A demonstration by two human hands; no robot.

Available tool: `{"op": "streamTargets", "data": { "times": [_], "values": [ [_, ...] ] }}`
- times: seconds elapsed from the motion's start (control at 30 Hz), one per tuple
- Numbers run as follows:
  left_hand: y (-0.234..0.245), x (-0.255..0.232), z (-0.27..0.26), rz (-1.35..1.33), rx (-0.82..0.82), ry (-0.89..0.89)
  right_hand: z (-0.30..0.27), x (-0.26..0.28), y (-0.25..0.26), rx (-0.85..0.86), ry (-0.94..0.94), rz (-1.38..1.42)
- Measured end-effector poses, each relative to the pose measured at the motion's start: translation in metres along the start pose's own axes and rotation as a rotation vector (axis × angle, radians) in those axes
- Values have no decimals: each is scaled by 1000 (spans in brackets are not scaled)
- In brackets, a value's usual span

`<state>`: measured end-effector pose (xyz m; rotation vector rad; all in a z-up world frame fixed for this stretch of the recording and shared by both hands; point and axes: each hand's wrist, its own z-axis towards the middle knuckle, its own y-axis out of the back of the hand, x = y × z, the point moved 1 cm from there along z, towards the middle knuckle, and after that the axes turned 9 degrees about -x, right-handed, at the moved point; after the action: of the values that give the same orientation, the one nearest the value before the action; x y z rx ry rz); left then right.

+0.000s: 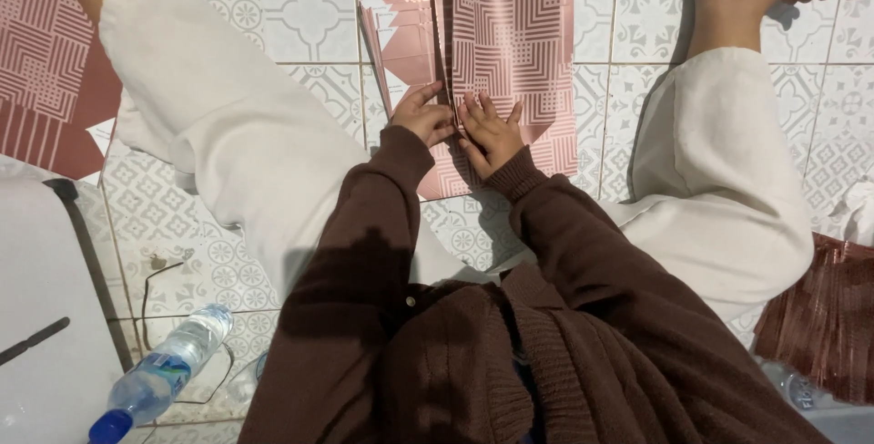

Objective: Folding a flat cardboard sheet into a box by following pre-scored lines and tucking in flaps.

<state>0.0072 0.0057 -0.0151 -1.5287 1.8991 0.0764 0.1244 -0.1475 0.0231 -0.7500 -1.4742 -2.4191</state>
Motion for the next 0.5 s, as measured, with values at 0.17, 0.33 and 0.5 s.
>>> {"op": "streamTargets", "data": {
  "times": [0.17, 0.33, 0.5],
  "values": [
    [10, 8, 9, 105, 78, -86, 3, 4, 5, -5, -28, 58],
    [8, 9, 8, 75, 60, -63, 1, 2, 2, 16, -41, 22],
    [0, -4, -9, 115, 61, -66, 2, 3, 1, 15, -30, -10]
  ]
}}
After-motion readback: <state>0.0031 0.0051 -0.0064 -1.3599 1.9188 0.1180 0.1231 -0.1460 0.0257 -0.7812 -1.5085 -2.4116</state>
